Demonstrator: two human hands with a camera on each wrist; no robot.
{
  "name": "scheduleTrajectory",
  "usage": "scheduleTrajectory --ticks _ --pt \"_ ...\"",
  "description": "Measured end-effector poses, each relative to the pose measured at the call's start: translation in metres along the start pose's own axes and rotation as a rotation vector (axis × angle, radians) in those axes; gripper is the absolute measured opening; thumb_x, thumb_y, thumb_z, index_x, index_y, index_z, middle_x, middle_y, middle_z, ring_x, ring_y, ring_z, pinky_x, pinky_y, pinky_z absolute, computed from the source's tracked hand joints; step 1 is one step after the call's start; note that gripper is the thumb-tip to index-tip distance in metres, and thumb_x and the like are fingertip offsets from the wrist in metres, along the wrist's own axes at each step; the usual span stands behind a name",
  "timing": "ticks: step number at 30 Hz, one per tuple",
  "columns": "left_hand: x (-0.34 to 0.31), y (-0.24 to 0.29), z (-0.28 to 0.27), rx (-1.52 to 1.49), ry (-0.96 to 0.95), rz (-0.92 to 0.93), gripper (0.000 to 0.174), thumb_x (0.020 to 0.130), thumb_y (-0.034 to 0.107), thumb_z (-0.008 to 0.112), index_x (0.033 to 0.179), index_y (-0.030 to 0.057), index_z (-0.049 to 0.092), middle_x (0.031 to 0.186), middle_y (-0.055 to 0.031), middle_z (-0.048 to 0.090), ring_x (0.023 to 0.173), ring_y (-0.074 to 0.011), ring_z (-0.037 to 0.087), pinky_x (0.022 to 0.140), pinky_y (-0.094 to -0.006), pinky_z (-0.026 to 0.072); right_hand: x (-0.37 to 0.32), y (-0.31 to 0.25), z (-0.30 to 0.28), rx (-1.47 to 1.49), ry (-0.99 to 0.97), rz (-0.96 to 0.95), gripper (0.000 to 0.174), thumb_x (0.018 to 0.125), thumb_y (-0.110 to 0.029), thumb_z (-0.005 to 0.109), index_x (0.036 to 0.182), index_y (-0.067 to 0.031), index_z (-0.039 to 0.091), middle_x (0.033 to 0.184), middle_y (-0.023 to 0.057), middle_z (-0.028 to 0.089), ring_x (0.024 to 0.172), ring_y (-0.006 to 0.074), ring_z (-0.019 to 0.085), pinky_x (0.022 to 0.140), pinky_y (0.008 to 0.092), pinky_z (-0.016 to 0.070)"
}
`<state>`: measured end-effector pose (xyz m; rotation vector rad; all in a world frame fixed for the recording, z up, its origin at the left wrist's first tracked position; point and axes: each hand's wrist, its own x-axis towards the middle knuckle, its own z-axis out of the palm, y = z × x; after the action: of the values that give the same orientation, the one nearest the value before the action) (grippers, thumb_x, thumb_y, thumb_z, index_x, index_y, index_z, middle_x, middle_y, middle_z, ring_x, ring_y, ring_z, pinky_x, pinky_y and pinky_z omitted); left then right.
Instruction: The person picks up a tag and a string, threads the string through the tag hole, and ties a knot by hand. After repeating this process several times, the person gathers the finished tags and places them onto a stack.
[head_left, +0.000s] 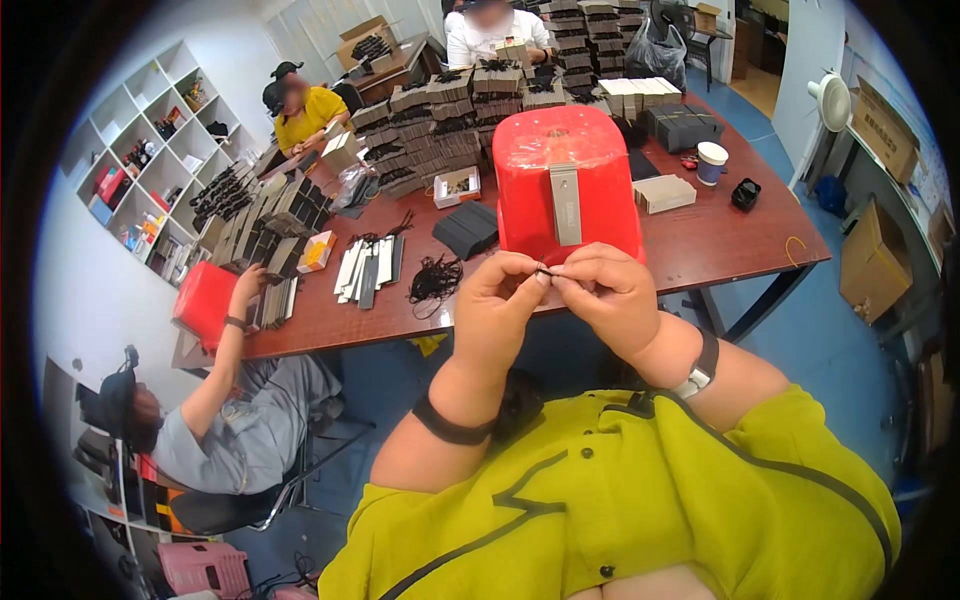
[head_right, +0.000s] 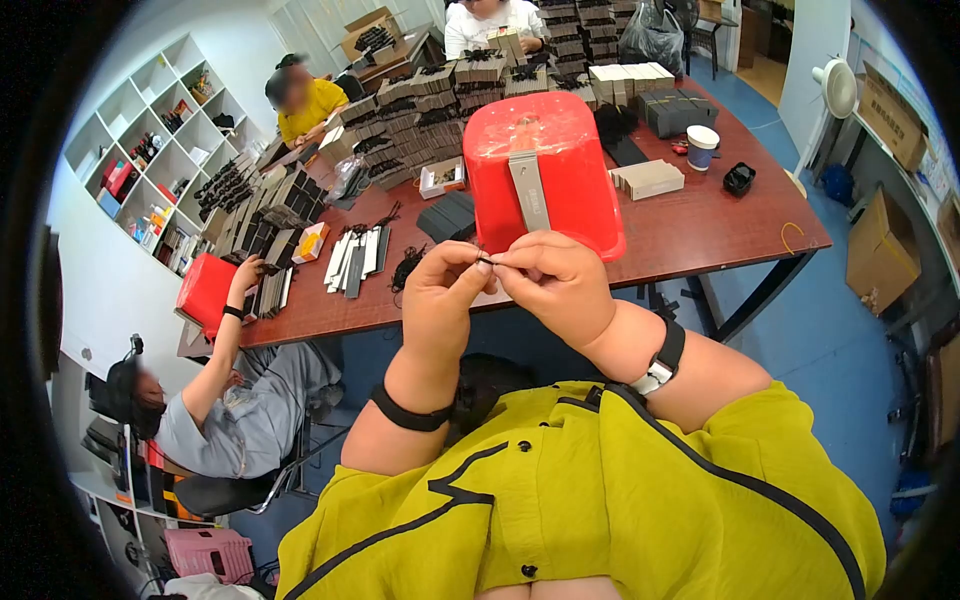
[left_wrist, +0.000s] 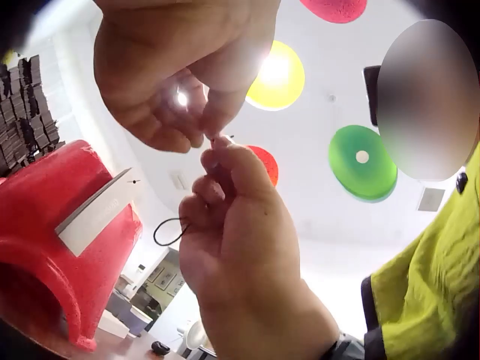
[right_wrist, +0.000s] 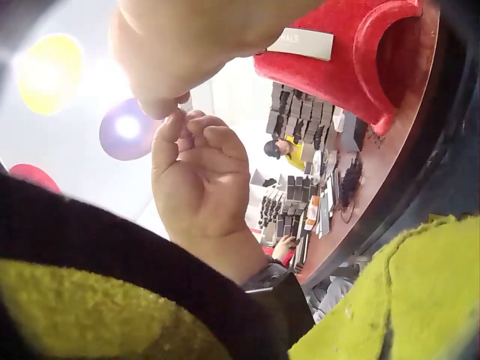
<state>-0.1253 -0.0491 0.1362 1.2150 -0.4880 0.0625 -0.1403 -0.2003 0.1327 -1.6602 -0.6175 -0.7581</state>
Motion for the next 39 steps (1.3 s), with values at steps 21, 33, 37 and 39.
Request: scheduleTrajectory --ticks 21,33,37,39 --pt "0.008 0.017 -0.017 0.606 -0.519 0.481 0.017 0.07 -0.009 0.065 0.085 0.0002 0.061 0.081 -0.0103 0.063 0.074 -0.0195 0.06 0.065 -0.0266 0.0472 0.037 -0.033 -0.042 -0.102 -0.665 0.421 0.014 0.067 -0.011 0.071 0.072 0.0007 0.066 0.067 0.0103 0.062 0.06 0.0157 0.059 0.057 0.0266 0.0459" --pt "0.006 0.021 -0.014 0.591 -0.596 0.562 0.019 0.068 -0.007 0.066 0.084 0.0023 0.06 0.079 -0.0099 0.06 0.072 -0.0252 0.059 0.062 -0.0295 0.0476 0.04 -0.037 -0.045 -0.056 -0.747 0.292 0.011 0.066 -0.009 0.071 0.072 -0.0005 0.066 0.069 0.0122 0.061 0.064 0.0208 0.06 0.059 0.0292 0.0464" --pt "0.007 0.021 -0.014 0.587 -0.587 0.559 0.017 0.068 -0.008 0.066 0.081 0.0012 0.06 0.079 -0.0107 0.061 0.072 -0.0233 0.061 0.064 -0.0289 0.0487 0.04 -0.031 -0.044 -0.094 -0.774 0.256 0.011 0.065 -0.008 0.072 0.07 -0.001 0.065 0.067 0.0107 0.061 0.063 0.0197 0.06 0.058 0.0284 0.0459" --pt "0.006 0.025 -0.012 0.623 -0.594 0.521 0.018 0.067 -0.008 0.066 0.081 0.002 0.059 0.079 -0.0104 0.061 0.073 -0.0241 0.061 0.065 -0.0298 0.0483 0.039 -0.028 -0.045 -0.138 -0.709 0.242 0.012 0.064 -0.008 0.074 0.069 -0.0016 0.065 0.065 0.0091 0.061 0.061 0.0186 0.058 0.057 0.0279 0.0452"
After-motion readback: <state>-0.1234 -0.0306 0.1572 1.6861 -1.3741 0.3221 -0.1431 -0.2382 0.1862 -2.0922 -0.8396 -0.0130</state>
